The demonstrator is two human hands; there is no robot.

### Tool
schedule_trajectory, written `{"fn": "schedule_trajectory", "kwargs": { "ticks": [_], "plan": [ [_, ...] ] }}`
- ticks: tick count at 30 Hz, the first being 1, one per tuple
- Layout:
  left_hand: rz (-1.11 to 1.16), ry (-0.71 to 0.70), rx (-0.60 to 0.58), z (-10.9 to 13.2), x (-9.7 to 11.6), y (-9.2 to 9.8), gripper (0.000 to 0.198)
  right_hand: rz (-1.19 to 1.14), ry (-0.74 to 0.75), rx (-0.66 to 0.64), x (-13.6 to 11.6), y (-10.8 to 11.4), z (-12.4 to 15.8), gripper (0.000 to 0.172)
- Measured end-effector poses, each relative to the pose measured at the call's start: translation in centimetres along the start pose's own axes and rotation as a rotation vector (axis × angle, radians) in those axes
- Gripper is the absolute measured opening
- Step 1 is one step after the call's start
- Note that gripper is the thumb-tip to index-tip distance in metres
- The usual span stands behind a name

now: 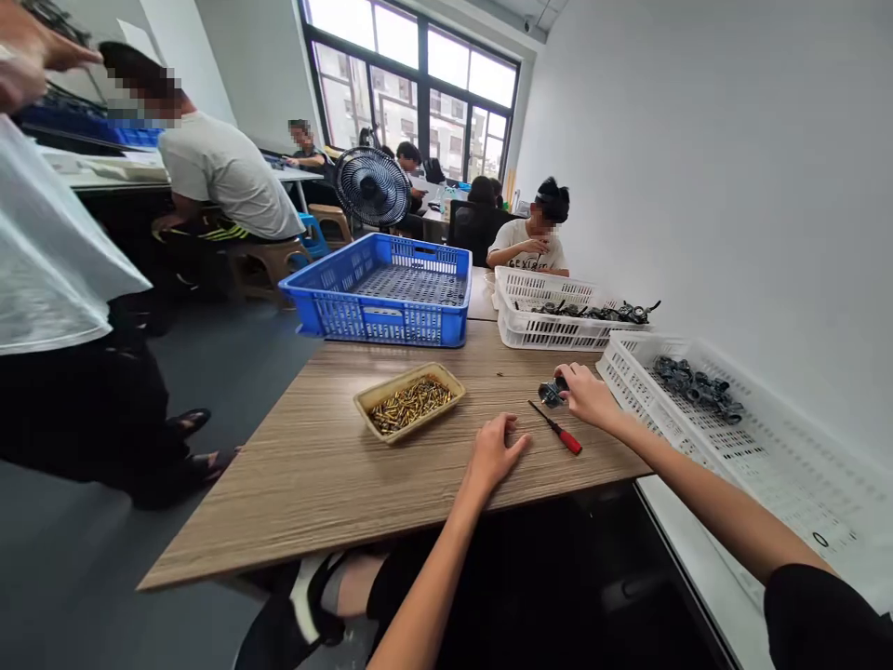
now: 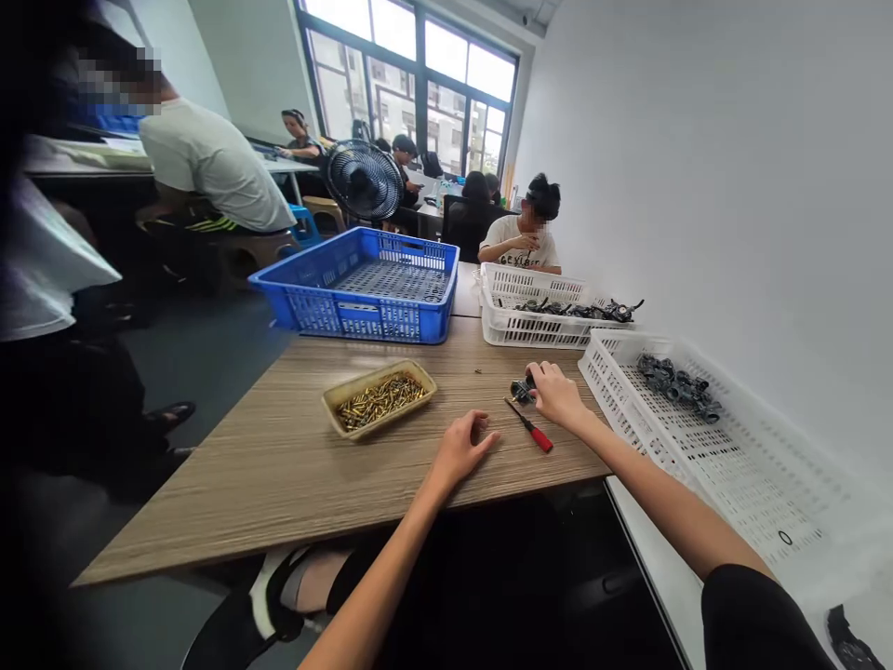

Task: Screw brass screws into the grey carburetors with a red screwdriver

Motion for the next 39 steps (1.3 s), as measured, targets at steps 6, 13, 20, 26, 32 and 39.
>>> {"fn": "schedule_trajectory", "kwargs": {
  "ticks": [6,13,20,26,32,39],
  "plan": [
    [0.0,-0.01,0.034,0.0,-0.1,-0.2,0.04,-0.044,0.056,-0.046,-2.8,-2.9,2.4,0.037],
    [0.023,-0.015,0.041,-0.3,0.1,-0.1,0.042,-0.147,0.093,0.076,-4.0,-5.5,4.1,0.045],
    [0.018,-0.005,0.049,-0.2,0.2,-0.1,0.042,-0.236,0.12,0.272,-4.3,-7.2,5.9,0.037],
    [-0.008,-0.019,0.024,-0.1,0.3,-0.2,0.041,-0.275,0.109,0.348,-4.1,-8.0,7.2,0.032],
    [-0.056,-0.024,-0.003,-0.2,0.4,0.0,0.038,-0.329,0.125,0.393,-4.3,-9.1,8.1,0.04],
    [-0.079,-0.051,-0.004,0.1,1.2,0.3,0.04,-0.392,0.043,0.395,-2.4,-9.3,8.6,0.039]
  ]
}}
Point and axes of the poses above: each hand's wrist, its own z-axis away from the middle knuckle, its own y-axis out of the back of the hand, x = y × z, the point moved 4 cm from there along -z, towards the middle knuckle, and after that the axes turned 3 degrees about x, right-handed, at the moved point
